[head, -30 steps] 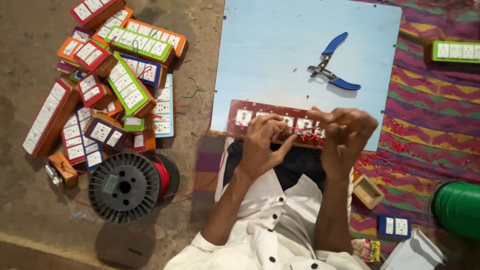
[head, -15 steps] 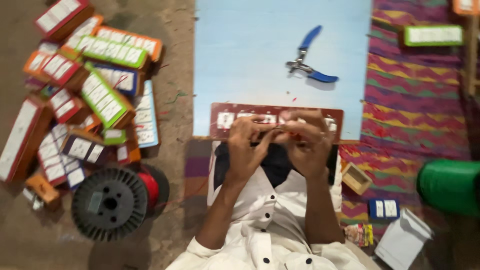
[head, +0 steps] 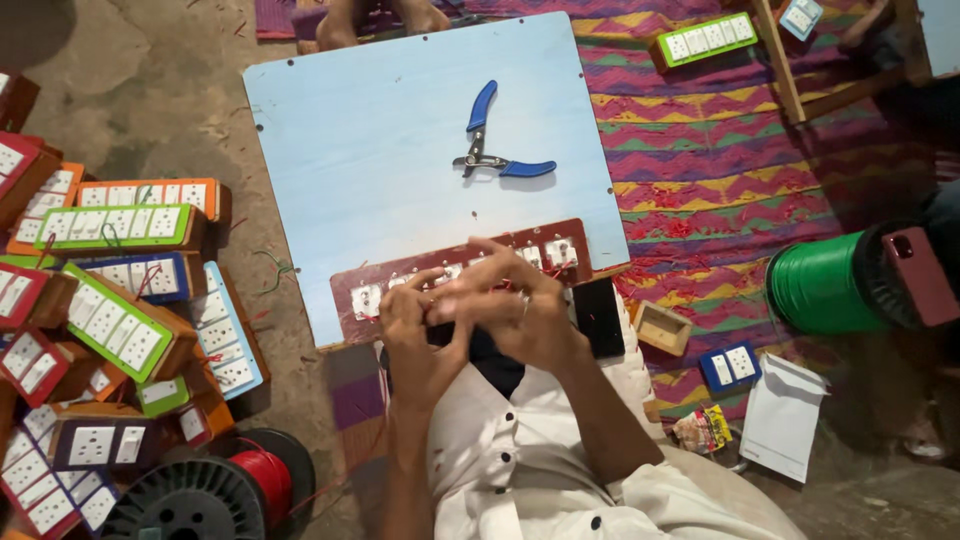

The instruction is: The person sits on the floor and assembles a multi-gang electrical switchboard by connecting red wires between switches. They use a screwdriver to tighten terminals and pliers to cut wire segments, working on a wooden board placed on a lap desk.

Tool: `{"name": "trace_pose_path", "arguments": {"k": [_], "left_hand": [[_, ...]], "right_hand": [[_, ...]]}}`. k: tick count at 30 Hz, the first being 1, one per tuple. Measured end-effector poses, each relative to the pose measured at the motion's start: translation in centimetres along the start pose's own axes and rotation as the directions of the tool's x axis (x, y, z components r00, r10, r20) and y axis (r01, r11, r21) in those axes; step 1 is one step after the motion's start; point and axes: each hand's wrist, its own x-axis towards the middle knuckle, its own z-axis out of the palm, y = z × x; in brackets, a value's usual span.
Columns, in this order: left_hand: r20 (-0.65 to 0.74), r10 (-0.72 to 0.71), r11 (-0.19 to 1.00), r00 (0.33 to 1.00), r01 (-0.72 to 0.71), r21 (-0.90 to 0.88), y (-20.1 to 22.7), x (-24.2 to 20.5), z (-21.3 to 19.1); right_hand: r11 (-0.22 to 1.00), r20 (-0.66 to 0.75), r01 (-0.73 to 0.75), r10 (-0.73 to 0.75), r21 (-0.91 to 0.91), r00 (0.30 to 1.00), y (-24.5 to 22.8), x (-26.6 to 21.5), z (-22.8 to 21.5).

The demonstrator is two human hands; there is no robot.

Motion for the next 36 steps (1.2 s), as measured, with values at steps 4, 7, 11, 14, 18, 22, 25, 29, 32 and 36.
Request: {"name": "trace_pose_path", "arguments": {"k": [4, 7, 11, 14, 18, 22, 25, 29, 32, 36], "left_hand": [[-0.105, -0.065, 0.997, 0.992, 0.060, -0.057, 0.4, -0.4, 0.7], [-0.245, -0.049, 0.999, 0.968, 0.053, 0.008, 0.3, 0.5, 2.4], [-0.271, -0.015, 0.993, 0.963, 0.045, 0.107, -0.1, 0.2, 3.4], [-0.238, 0.123, 0.992, 0.963, -0.118, 0.036, -0.4, -0.1, 2.4], [-0.179, 0.047, 0.976, 0.983, -0.084, -0.201, -0.5, -0.8, 0.8], [-0.152, -0.027, 0.960, 0.988, -0.017, -0.279, -0.7, -1.3, 0.7], [-0.158, -0.010, 0.979, 0.987, -0.022, -0.201, -0.9, -1.3, 0.6], [-0.207, -0.071, 0.977, 0.976, 0.026, -0.210, 0.1, -2.1, 0.2], [-0.212, -0.207, 0.960, 0.955, 0.156, -0.234, 0.9, -2.5, -0.2], [-0.249, -0.206, 0.966, 0.946, 0.156, -0.208, 1.3, -2.4, -0.2]], "right_hand": [[0.867, -0.221, -0.298, 0.406, 0.399, 0.887, 0.3, -0.7, -1.5], [0.840, -0.357, -0.352, 0.505, 0.413, 0.786, -0.1, -0.6, -4.2], [0.798, 0.053, -0.576, 0.592, -0.177, 0.804, -0.8, -1.8, -6.5], [0.900, 0.002, -0.368, 0.379, -0.234, 0.925, -0.6, -2.6, -4.2], [0.922, -0.138, -0.332, 0.309, -0.201, 0.941, 0.5, -4.0, -0.4], [0.927, -0.190, -0.146, 0.083, -0.345, 0.978, 2.4, -5.0, 1.1], [0.952, -0.175, -0.132, 0.085, -0.276, 0.981, 3.5, -5.3, 1.5], [0.942, -0.153, -0.155, 0.113, -0.298, 0.982, 3.7, -5.8, 1.3], [0.950, -0.134, -0.167, 0.135, -0.263, 0.982, 3.6, -5.6, 1.2], [0.959, -0.101, -0.143, 0.121, -0.243, 0.987, 3.4, -5.3, 1.1]]}}
